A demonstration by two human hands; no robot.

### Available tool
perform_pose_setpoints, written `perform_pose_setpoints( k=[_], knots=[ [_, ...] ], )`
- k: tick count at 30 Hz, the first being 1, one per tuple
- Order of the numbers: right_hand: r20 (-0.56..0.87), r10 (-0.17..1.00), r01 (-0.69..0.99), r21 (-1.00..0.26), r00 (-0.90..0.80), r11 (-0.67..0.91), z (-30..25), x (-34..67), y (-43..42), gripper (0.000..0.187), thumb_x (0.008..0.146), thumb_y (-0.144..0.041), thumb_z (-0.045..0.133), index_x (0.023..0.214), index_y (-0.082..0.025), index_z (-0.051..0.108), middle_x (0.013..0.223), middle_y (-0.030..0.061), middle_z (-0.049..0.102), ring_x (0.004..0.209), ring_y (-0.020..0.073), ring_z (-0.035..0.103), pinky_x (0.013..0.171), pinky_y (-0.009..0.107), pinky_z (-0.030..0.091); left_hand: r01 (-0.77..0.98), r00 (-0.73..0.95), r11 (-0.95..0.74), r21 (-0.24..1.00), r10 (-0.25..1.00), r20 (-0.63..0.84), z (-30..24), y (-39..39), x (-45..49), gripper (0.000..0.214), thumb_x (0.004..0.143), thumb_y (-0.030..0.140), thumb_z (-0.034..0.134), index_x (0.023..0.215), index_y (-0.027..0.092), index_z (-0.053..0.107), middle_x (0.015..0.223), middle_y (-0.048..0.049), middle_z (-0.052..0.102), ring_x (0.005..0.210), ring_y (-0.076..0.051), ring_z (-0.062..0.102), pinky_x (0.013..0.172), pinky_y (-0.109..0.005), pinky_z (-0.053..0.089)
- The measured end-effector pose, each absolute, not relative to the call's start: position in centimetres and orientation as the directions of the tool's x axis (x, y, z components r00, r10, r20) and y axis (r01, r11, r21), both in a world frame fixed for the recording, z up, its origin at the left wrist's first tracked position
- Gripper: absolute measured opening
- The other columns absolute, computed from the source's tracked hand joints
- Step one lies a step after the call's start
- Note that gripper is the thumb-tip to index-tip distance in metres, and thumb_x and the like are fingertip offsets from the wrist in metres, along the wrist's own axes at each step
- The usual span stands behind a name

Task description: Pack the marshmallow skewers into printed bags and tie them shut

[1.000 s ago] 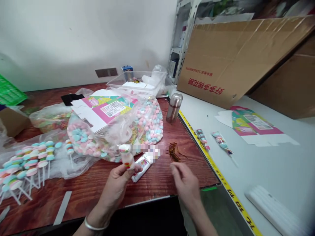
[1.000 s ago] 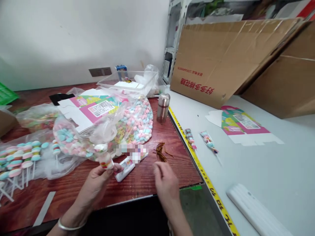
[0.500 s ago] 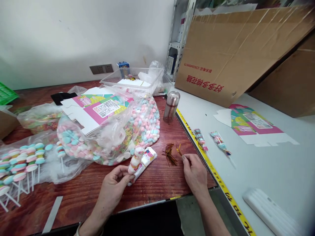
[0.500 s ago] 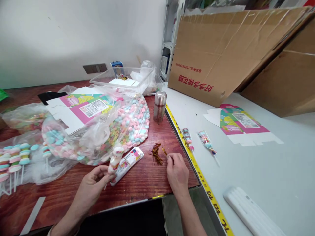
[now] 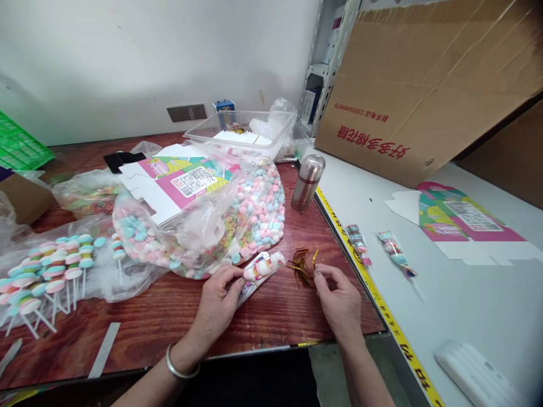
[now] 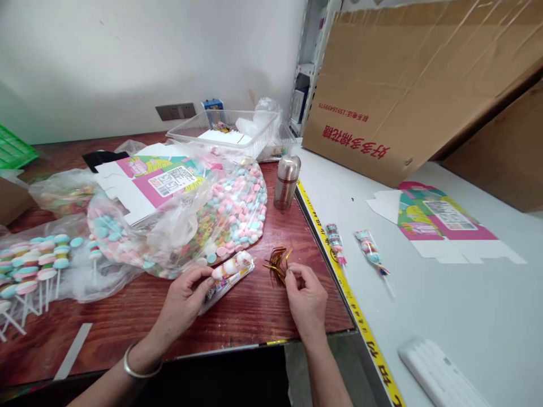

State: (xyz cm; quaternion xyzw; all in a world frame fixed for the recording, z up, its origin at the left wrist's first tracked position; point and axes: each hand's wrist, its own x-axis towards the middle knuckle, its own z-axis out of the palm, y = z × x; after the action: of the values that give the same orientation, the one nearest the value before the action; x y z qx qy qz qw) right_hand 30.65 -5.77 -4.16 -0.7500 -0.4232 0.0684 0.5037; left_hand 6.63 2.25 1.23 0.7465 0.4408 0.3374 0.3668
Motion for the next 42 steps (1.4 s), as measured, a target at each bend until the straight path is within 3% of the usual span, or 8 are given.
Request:
perform_pose_setpoints(
  k=[6,13,22,25,28,32,38,42],
  knots=[
    [0.152,0.758,0.385,-0.912,0.635,-0.140,-1.5,28.9,-6.4,0.023,0.087,-0.039,0.053,0.083,-0.019,0.061,0.064,0.0016,0.065,0.046,0.0124,0.054,0.045,0.024,0.044,0.435,0.406,-0.388,0.812,0.890,0.208,0.8,1.9,7.4,0.014,0.088,0.014,0.055,0.087,0.019,0.068,0.083,-0.0018,0.065,0.079,-0.015,0.059,0.074,-0.026,0.045],
    [-0.210,0.922,-0.136,-0.975,0.327,-0.174,1.9,22.6,-6.7,0.032,0.081,-0.049,0.062,0.072,-0.019,0.054,0.060,-0.0022,0.057,0.038,0.0060,0.042,0.036,0.018,0.032,0.508,0.511,-0.575,0.642,0.801,0.312,0.8,1.3,9.5,0.017,0.092,0.014,0.048,0.088,0.017,0.064,0.080,-0.0039,0.062,0.073,-0.015,0.058,0.069,-0.026,0.046],
    [-0.263,0.899,-0.161,-0.962,0.351,-0.219,-0.1,20.7,-5.8,0.032,0.079,-0.049,0.061,0.071,-0.019,0.052,0.054,-0.0040,0.054,0.036,0.0050,0.036,0.034,0.018,0.027,0.453,0.518,-0.628,0.633,0.763,0.386,0.9,0.8,8.5,0.022,0.093,0.013,0.045,0.103,0.019,0.063,0.085,-0.0056,0.064,0.080,-0.016,0.060,0.073,-0.026,0.047],
    [-0.150,0.907,-0.002,-0.987,0.394,-0.163,-0.4,20.3,-5.7,0.027,0.083,-0.045,0.056,0.073,-0.019,0.054,0.057,-0.0020,0.057,0.039,0.0080,0.043,0.037,0.020,0.034,0.380,0.432,-0.465,0.800,0.854,0.291,1.4,0.7,8.5,0.017,0.090,0.014,0.051,0.095,0.018,0.066,0.087,-0.0054,0.065,0.083,-0.016,0.059,0.076,-0.027,0.046],
    [-0.046,0.892,0.134,-0.984,0.450,-0.118,-0.6,20.1,-5.4,0.023,0.082,-0.041,0.056,0.075,-0.020,0.056,0.064,0.0020,0.063,0.051,0.0133,0.056,0.048,0.024,0.044,0.157,0.351,-0.035,0.987,0.936,-0.023,1.6,0.7,8.9,0.008,0.083,0.021,0.061,0.087,0.016,0.066,0.080,-0.0037,0.065,0.072,-0.013,0.058,0.068,-0.025,0.045],
    [0.040,0.873,0.243,-0.966,0.485,-0.091,-1.0,20.0,-5.0,0.019,0.081,-0.039,0.058,0.076,-0.020,0.059,0.065,0.0019,0.065,0.055,0.0153,0.059,0.054,0.026,0.046,-0.244,0.451,0.506,0.828,0.814,-0.365,1.5,0.7,9.2,0.026,0.071,0.031,0.076,0.083,0.011,0.063,0.058,0.0037,0.051,0.048,-0.005,0.039,0.046,-0.018,0.027],
    [0.256,0.846,0.431,-0.902,0.468,0.034,-0.6,20.0,-5.0,0.027,0.088,-0.035,0.056,0.108,-0.019,0.059,0.094,0.0065,0.069,0.072,0.0170,0.065,0.064,0.028,0.051,-0.392,0.585,0.685,0.614,0.701,-0.408,1.5,1.0,8.5,0.034,0.064,0.025,0.083,0.085,0.008,0.062,0.061,0.0039,0.048,0.047,-0.001,0.033,0.044,-0.015,0.018],
    [0.407,0.847,0.575,-0.804,0.342,0.154,-0.1,20.0,-5.1,0.011,0.092,-0.027,0.052,0.090,-0.021,0.061,0.083,0.0029,0.067,0.075,0.0161,0.063,0.069,0.027,0.049,-0.310,0.597,0.653,0.691,0.699,-0.393,1.2,0.8,8.3,0.030,0.071,0.031,0.076,0.086,0.011,0.060,0.062,0.0042,0.047,0.047,-0.002,0.033,0.043,-0.016,0.020]
  ],
)
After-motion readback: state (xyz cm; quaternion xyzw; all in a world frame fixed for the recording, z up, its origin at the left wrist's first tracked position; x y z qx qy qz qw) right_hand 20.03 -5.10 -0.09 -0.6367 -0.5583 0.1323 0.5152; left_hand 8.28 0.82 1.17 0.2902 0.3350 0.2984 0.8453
